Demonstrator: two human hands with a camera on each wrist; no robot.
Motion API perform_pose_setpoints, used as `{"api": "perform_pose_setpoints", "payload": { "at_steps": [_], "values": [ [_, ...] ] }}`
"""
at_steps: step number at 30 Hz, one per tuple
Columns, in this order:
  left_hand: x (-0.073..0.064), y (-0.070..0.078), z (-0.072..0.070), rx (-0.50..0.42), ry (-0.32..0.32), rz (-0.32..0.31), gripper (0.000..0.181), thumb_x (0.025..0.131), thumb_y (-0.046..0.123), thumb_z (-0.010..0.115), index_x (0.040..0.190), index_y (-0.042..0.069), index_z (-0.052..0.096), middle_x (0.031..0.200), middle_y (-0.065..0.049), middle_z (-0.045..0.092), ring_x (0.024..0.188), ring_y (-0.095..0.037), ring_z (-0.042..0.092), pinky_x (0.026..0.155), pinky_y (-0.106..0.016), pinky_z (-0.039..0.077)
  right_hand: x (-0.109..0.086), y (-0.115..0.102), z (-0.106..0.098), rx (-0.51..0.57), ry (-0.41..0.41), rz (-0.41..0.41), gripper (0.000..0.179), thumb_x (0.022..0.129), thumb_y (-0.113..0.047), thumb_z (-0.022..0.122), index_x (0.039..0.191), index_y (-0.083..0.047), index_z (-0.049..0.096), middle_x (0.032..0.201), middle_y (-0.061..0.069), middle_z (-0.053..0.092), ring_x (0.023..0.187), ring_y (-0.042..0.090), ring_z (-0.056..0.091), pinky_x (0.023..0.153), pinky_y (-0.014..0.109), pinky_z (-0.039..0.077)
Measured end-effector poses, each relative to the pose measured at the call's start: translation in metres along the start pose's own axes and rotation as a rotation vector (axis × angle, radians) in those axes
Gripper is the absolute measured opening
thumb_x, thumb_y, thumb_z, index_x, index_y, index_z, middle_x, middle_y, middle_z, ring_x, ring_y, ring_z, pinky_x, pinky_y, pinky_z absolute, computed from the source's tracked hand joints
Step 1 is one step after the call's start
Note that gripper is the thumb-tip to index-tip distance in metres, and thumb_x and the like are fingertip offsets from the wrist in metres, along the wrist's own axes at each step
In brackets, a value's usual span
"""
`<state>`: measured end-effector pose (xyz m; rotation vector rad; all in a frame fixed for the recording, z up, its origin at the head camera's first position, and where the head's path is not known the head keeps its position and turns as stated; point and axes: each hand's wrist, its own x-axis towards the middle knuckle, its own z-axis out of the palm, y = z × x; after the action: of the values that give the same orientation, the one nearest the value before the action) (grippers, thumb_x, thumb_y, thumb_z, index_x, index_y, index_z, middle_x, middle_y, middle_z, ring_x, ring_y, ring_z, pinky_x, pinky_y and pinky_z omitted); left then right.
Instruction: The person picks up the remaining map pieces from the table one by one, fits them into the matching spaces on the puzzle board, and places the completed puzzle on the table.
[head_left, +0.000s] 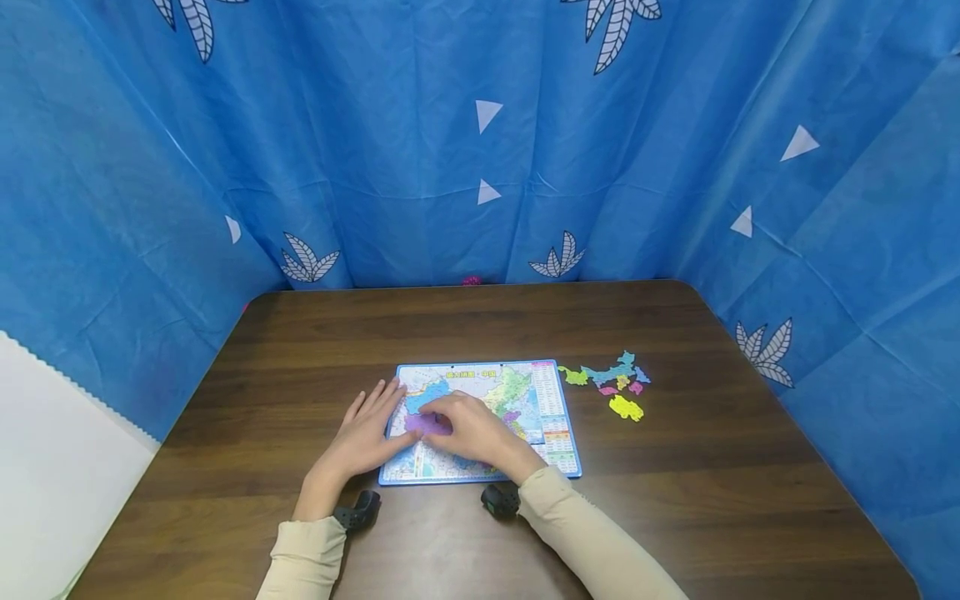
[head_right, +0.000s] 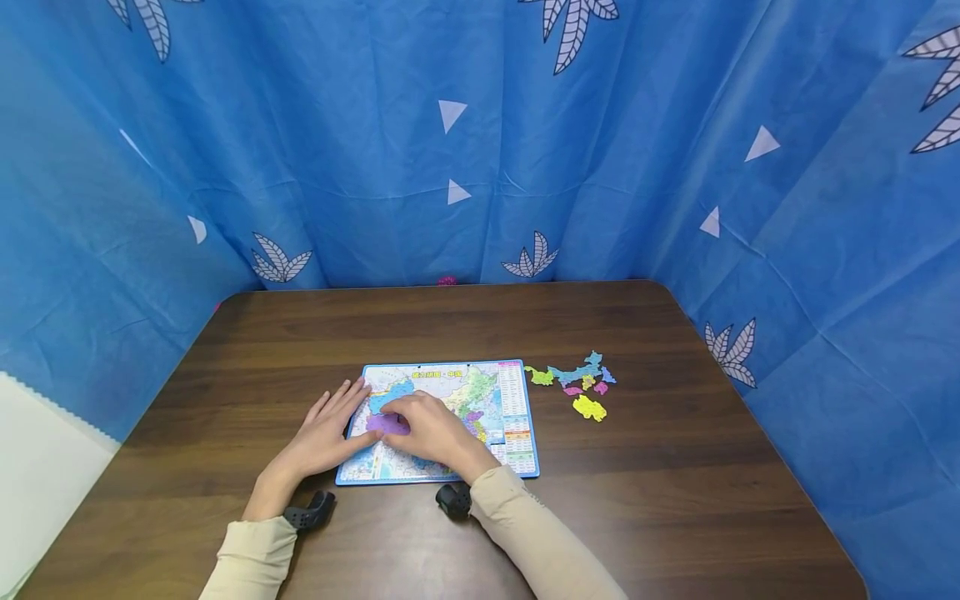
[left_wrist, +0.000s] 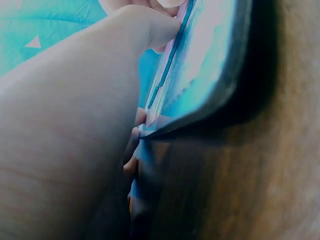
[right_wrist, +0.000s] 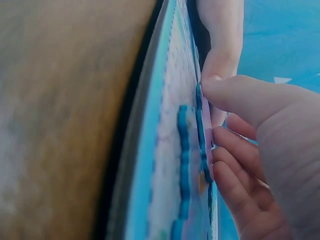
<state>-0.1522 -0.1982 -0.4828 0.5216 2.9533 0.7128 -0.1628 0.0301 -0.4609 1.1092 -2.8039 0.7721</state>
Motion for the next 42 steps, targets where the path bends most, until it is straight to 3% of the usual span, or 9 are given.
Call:
{"api": "perform_pose_setpoints", "payload": {
  "at_steps": [9,18,27,36,42],
  "values": [
    [0.000,0.001,-0.001,-0.004,0.009,0.003,0.090,0.094,0.061,0.062,0.160,0.005,0.036,0.170,-0.015,0.023,0.159,-0.039,0.015,0.126,-0.064,0.006,-0.004,0.003,-0.004,-0.001,-0.028,0.011,0.044,0.094,-0.035,0.077,0.133,-0.015,0.070,0.114,-0.005,0.075,0.095,0.006,0.060,0.087,0.020,0.053],
    [0.000,0.002,-0.002,-0.009,0.007,-0.001,0.088,0.095,0.057,0.064,0.159,0.005,0.036,0.170,-0.016,0.023,0.158,-0.040,0.016,0.126,-0.064,0.006,-0.010,0.008,-0.007,0.012,-0.077,0.017,0.048,0.093,-0.036,0.078,0.137,-0.018,0.067,0.132,-0.006,0.070,0.117,0.011,0.064,0.103,0.029,0.052],
    [0.000,0.001,-0.002,-0.012,-0.003,-0.006,0.088,0.095,0.059,0.062,0.160,0.006,0.036,0.170,-0.015,0.022,0.159,-0.039,0.014,0.126,-0.064,0.005,-0.023,0.014,-0.012,0.027,-0.096,0.061,0.051,0.093,-0.038,0.077,0.140,-0.021,0.064,0.139,-0.007,0.067,0.131,0.015,0.059,0.113,0.039,0.048],
    [0.001,0.000,0.000,-0.005,-0.012,-0.017,0.091,0.093,0.064,0.061,0.160,0.008,0.036,0.171,-0.013,0.022,0.159,-0.038,0.013,0.126,-0.063,0.006,-0.036,0.019,-0.017,0.049,-0.079,0.070,0.044,0.095,-0.030,0.074,0.138,-0.024,0.067,0.133,-0.011,0.070,0.120,0.012,0.063,0.106,0.037,0.052],
    [0.002,0.000,0.000,0.018,-0.008,-0.014,0.097,0.089,0.068,0.064,0.160,0.009,0.037,0.170,-0.014,0.024,0.159,-0.039,0.015,0.126,-0.064,0.008,-0.041,0.025,-0.017,0.095,-0.050,0.022,0.040,0.097,-0.017,0.069,0.136,-0.022,0.069,0.124,-0.011,0.072,0.089,0.008,0.056,0.082,0.023,0.051]
  ]
}}
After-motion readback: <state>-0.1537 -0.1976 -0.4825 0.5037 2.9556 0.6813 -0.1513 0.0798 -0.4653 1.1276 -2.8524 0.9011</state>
